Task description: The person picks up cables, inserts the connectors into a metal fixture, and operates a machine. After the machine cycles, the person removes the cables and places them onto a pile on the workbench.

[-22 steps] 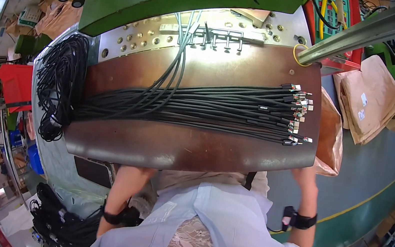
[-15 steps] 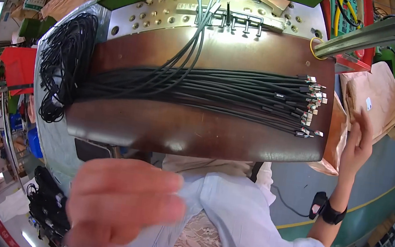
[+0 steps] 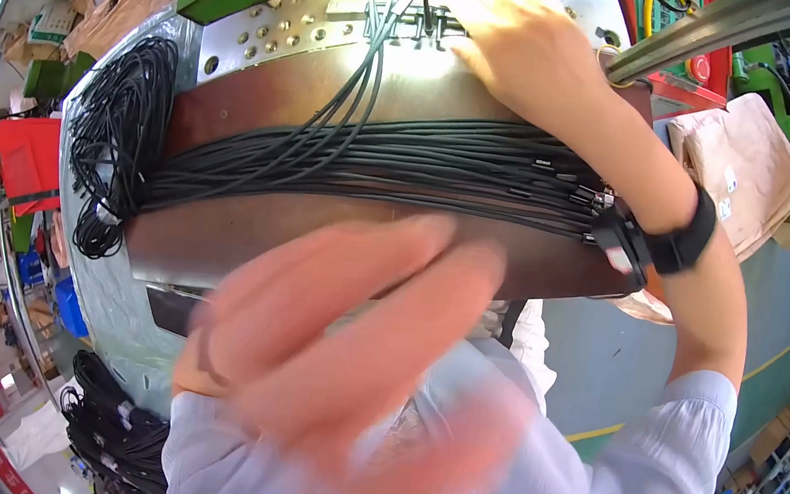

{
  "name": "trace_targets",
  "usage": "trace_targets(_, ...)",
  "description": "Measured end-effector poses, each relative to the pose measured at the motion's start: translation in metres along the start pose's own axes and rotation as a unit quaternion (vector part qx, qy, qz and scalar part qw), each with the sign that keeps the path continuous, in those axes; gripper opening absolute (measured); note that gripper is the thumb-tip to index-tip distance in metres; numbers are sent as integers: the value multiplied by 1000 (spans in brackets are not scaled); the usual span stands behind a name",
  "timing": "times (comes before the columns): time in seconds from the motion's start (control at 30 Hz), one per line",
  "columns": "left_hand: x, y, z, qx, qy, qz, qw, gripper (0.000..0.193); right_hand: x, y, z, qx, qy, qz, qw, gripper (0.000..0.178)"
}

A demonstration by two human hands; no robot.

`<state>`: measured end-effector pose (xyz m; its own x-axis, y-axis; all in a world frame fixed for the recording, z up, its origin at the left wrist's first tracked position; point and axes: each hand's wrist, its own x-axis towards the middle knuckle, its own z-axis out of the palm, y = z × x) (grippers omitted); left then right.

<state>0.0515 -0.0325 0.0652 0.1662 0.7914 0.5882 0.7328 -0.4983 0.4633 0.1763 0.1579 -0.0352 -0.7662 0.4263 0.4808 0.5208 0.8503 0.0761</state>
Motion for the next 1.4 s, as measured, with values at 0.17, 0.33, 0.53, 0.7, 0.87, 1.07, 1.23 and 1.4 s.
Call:
trace_targets(0.17,-26,-74,59,92,-177,0,980,72,24,-14,38,55,-90,60,993,36)
trace_targets(0.33,-64,-131,-10,376,-255,-82,887,71,1,22,23,44,-36,15,998,34)
trace_targets(0.53,-39,-157,-49,267,-314,-47,910,38,1,15,-2,-3,75,-81,994,35)
trace_targets(0.7,-38,-164,-69,131,-223,-162,952,18,-75,5,-91,129,79,84,985,26)
trace_targets(0.87,-24,-149,-61,73,-173,-305,934,13,-187,-4,-133,-29,-52,364,930,19)
trace_targets(1.07,9,-93,11,121,-356,-84,923,22,-183,-85,-101,175,-19,306,935,26)
trace_targets(1.23,84,-87,92,-338,-550,-315,696,25,-125,-87,-76,274,-74,179,942,26)
trace_targets(1.4,48,-57,74,-462,-423,-371,685,23,-103,-72,-89,581,88,429,686,33)
